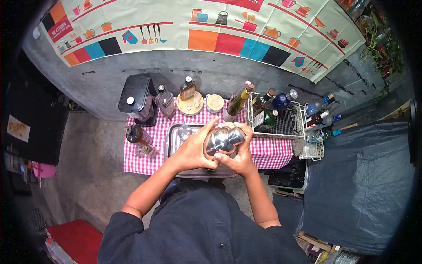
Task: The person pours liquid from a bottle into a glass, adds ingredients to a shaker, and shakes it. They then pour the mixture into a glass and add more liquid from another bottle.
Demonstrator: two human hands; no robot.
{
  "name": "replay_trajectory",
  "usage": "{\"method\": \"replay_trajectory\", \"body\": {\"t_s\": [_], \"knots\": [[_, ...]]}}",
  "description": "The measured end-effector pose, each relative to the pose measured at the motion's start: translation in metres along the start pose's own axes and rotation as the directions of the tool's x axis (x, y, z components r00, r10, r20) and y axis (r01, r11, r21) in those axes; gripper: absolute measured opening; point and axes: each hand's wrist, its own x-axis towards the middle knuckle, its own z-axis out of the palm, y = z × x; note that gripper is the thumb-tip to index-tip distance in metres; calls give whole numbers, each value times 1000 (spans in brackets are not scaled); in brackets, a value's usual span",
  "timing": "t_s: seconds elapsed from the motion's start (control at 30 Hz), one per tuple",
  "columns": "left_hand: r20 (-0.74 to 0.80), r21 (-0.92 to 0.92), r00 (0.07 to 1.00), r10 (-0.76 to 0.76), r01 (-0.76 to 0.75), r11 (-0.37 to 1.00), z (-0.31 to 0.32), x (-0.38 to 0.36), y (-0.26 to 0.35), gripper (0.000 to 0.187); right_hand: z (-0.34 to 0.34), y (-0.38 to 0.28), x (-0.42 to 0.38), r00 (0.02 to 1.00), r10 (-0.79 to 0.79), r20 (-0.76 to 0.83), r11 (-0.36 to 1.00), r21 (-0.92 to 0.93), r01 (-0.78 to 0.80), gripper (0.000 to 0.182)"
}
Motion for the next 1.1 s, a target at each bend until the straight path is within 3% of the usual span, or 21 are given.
{"method": "replay_trajectory", "body": {"t_s": [0.07,0.1,0.17,0.23,0.3,0.37,0.43,0.57,0.63,0.67,0.77,0.8,0.93,1.03,1.1], "knots": [[-7,-13,1000,-14,13,1000,-11,-6,3,112,19,-7,1,974,205,-95,957,227,-179,92],[-24,-16,1000,-19,19,1000,-18,-6,3,115,25,-13,6,968,235,-90,914,360,-189,94],[2,-42,999,38,-38,998,-27,-10,-3,127,20,-33,21,940,336,57,815,482,-320,95],[23,-134,997,74,-70,988,-33,-16,-7,128,32,-23,26,974,214,78,861,456,-226,91],[65,-383,996,58,-28,923,-38,-18,-15,132,38,-23,28,967,221,125,883,394,-253,87],[78,-500,994,73,-24,866,-41,-23,-20,136,47,-26,26,968,241,68,911,330,-249,85],[73,-480,993,96,-49,876,-43,-30,-27,136,62,-30,29,984,179,-4,944,283,-170,77],[1,-508,996,86,-73,858,-50,-39,-33,126,79,-44,35,975,199,-95,933,323,-159,72],[96,-540,994,-46,90,837,-54,-40,-29,112,85,-53,40,958,256,-126,925,319,-206,70],[71,-416,996,-56,80,906,-60,-40,-24,94,86,-53,41,952,289,-102,905,353,-237,69],[96,-377,995,28,10,926,-67,-36,-24,86,85,-56,45,968,246,-47,887,413,-205,72],[153,-456,988,7,64,888,-68,-36,-23,84,84,-55,43,975,219,-29,897,398,-190,72],[270,-453,962,42,88,887,-70,-33,-25,82,79,-59,43,989,147,-8,905,404,-132,71],[322,-455,933,160,5,890,-66,-27,-23,85,72,-65,36,988,152,2,905,402,-140,71],[324,-480,935,142,33,877,-61,-23,-19,83,66,-67,36,993,115,-3,916,387,-105,71]]}}
